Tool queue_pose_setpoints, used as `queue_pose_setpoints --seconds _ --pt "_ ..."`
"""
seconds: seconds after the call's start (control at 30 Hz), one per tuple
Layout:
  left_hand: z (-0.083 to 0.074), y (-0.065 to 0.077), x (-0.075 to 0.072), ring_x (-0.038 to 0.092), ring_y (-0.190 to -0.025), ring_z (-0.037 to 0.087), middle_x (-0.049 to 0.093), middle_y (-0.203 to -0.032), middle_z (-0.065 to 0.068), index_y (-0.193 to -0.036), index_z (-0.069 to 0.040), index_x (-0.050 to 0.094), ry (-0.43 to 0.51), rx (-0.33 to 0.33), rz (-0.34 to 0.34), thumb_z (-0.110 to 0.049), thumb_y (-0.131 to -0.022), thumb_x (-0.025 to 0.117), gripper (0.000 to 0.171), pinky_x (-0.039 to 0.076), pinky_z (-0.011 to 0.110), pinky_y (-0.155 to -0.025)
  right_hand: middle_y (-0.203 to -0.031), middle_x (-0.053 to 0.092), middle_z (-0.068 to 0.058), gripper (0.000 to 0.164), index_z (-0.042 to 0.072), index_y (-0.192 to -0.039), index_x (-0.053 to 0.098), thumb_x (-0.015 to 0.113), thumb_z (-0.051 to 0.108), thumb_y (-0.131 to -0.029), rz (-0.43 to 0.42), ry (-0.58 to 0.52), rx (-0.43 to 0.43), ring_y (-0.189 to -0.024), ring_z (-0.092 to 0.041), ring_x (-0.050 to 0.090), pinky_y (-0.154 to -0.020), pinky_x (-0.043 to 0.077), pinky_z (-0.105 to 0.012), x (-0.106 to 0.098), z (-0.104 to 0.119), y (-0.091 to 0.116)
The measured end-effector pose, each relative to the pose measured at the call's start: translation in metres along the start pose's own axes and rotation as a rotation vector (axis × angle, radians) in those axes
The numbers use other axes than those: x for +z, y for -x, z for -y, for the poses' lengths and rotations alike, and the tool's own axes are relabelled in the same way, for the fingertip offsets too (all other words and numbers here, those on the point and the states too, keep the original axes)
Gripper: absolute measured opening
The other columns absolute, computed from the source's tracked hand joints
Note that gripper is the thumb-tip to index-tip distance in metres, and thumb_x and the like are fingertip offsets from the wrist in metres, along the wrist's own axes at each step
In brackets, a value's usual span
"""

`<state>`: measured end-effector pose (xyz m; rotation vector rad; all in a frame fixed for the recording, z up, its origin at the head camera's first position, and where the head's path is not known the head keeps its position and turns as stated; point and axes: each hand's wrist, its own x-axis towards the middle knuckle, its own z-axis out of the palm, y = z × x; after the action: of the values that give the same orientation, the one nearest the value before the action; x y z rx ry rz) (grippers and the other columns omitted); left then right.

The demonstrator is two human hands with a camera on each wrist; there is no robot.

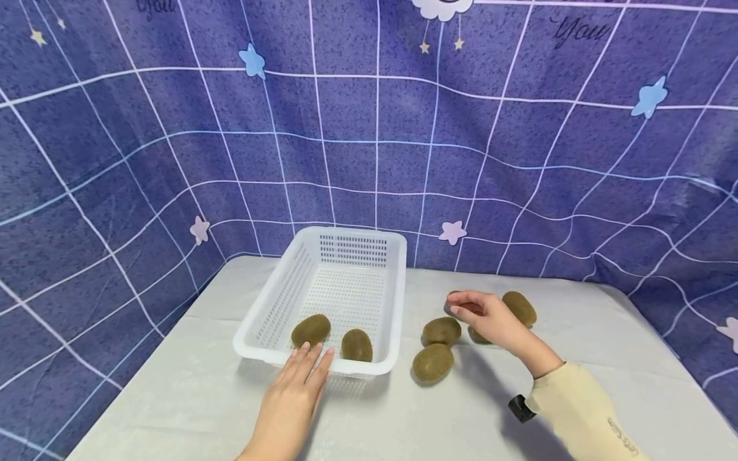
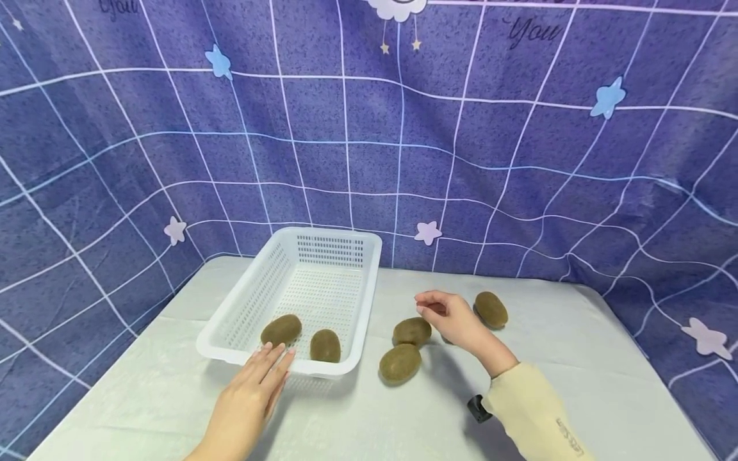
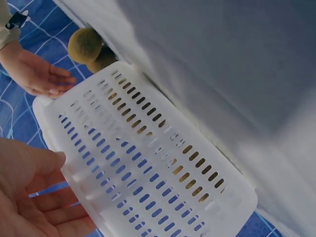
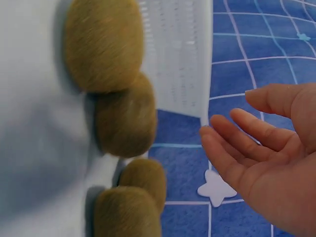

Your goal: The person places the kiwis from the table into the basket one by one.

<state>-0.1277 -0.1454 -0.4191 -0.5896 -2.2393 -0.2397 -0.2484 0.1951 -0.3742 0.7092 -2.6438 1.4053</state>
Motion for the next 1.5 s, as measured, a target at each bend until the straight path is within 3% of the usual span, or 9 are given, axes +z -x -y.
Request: queue_pose_setpoints --seconds 0.2,0.4,0.5,0.77,1.07,1.5 --pt "-0.001 0.000 0.001 0.064 -0.105 0.038 0.066 -0.112 0.022 -0.112 0.001 0.067 0.005 -0.003 -0.026 -0.033 -0.107 0.019 0.059 0.050 0.050 -0.090 -0.108 0.068 -0.018 0.025 -0.006 -0.114 0.064 0.064 0.007 -0.092 0.043 0.078 -0.090 -0.093 -0.026 0.067 -0.080 0.058 -0.029 0.009 -0.012 0.008" --pt "-0.002 0.000 -0.001 0.065 -0.103 0.038 0.067 -0.110 0.022 -0.112 0.001 0.068 0.015 -0.002 -0.046 -0.033 -0.107 0.021 0.058 0.051 0.050 -0.087 -0.111 0.067 -0.012 0.031 -0.003 -0.116 0.064 0.070 0.009 -0.088 0.140 0.240 -0.362 -0.100 -0.028 0.064 -0.089 0.054 -0.043 0.024 -0.014 0.022" --pt "-0.003 0.000 -0.001 0.065 -0.102 0.038 0.067 -0.110 0.022 -0.112 0.001 0.068 0.021 -0.001 -0.052 -0.033 -0.107 0.021 0.058 0.051 0.050 -0.085 -0.117 0.065 -0.012 0.038 -0.002 -0.118 0.063 0.074 0.010 -0.084 0.189 0.327 -0.437 -0.110 -0.029 0.060 -0.094 0.051 -0.044 0.029 -0.012 0.027" --pt "-0.002 0.000 0.000 0.065 -0.102 0.038 0.067 -0.110 0.022 -0.111 0.000 0.068 0.015 0.000 -0.052 -0.033 -0.107 0.021 0.057 0.051 0.049 -0.086 -0.129 0.058 -0.013 0.056 0.002 -0.126 0.059 0.081 0.014 -0.076 0.330 0.518 -0.444 -0.120 -0.030 0.054 -0.099 0.048 -0.043 0.042 -0.008 0.031" --pt "-0.001 0.001 0.001 0.066 -0.100 0.037 0.068 -0.108 0.022 -0.110 0.001 0.069 0.014 0.013 -0.070 -0.033 -0.107 0.022 0.057 0.052 0.048 -0.084 -0.122 0.061 -0.011 0.056 0.003 -0.121 0.061 0.084 0.008 -0.070 0.291 0.610 -0.538 -0.113 -0.026 0.059 -0.092 0.054 -0.037 0.049 -0.010 0.030" --pt "-0.001 0.001 0.000 0.066 -0.100 0.037 0.068 -0.107 0.022 -0.109 0.000 0.069 0.007 0.018 -0.071 -0.033 -0.107 0.021 0.058 0.053 0.048 -0.084 -0.116 0.063 -0.008 0.054 0.005 -0.115 0.063 0.086 0.005 -0.066 0.250 0.615 -0.589 -0.108 -0.024 0.060 -0.089 0.055 -0.035 0.052 -0.011 0.030"
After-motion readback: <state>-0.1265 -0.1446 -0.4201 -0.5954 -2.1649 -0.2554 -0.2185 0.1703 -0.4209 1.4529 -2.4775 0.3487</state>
